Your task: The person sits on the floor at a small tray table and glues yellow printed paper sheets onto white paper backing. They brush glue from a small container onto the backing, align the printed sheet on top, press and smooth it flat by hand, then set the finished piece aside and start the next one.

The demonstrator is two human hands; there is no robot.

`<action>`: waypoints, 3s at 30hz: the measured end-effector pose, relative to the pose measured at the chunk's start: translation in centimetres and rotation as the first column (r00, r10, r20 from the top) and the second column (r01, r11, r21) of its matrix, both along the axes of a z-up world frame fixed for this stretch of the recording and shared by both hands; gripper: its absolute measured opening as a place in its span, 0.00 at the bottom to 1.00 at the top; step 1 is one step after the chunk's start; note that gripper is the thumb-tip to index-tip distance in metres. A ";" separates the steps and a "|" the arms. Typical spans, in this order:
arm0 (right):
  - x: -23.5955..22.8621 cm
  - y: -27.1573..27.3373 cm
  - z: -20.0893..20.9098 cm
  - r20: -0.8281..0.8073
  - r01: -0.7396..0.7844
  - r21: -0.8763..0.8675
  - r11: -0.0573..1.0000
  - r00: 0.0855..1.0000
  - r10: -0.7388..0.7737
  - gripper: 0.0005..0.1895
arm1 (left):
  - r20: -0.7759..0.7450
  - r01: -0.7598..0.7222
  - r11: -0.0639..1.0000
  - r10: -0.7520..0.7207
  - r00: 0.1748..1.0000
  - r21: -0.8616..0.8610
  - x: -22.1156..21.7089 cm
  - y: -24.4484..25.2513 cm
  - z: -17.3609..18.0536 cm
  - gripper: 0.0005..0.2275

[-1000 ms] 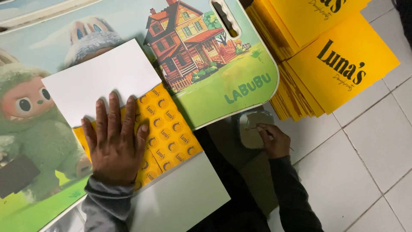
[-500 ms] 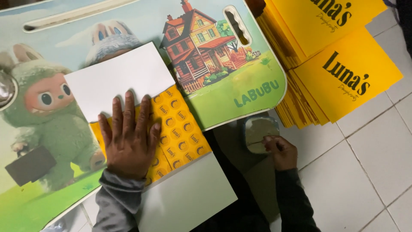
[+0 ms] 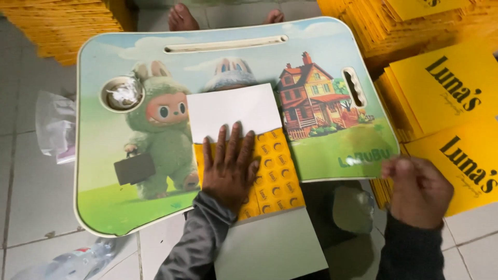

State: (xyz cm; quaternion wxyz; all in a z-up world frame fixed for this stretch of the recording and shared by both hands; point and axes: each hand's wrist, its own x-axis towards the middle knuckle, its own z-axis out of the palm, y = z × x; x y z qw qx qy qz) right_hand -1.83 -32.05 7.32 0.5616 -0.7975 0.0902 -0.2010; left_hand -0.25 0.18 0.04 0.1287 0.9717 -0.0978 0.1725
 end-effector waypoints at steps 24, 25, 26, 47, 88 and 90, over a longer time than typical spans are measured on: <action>21.6 20.4 -5.6 0.143 -0.653 -0.007 0.757 0.749 0.647 0.10 | -0.414 0.054 0.995 -0.016 0.910 0.082 1.0 0.3 0.9 0.29; 21.4 21.1 -5.5 0.147 -0.667 -0.028 0.745 0.734 0.663 0.10 | -0.399 0.052 0.995 -0.016 0.917 0.080 0.9 0.3 0.9 0.29; 21.2 21.8 -5.4 0.150 -0.678 -0.050 0.733 0.721 0.677 0.10 | -0.385 0.051 0.996 -0.017 0.923 0.078 0.9 0.3 0.9 0.29; 20.8 22.9 -4.7 0.120 -0.660 -0.087 0.746 0.737 0.666 0.09 | -0.453 0.060 0.997 -0.031 0.891 0.050 1.1 0.4 1.3 0.29; 19.5 24.5 -3.2 0.055 -0.692 -0.305 0.654 0.673 0.738 0.07 | -0.455 0.056 0.998 -0.049 0.889 0.003 1.0 0.3 1.3 0.28; 19.4 26.0 -3.3 0.064 -0.715 -0.273 0.644 0.654 0.754 0.07 | -0.478 0.056 0.998 -0.055 0.876 -0.012 1.1 0.4 1.4 0.29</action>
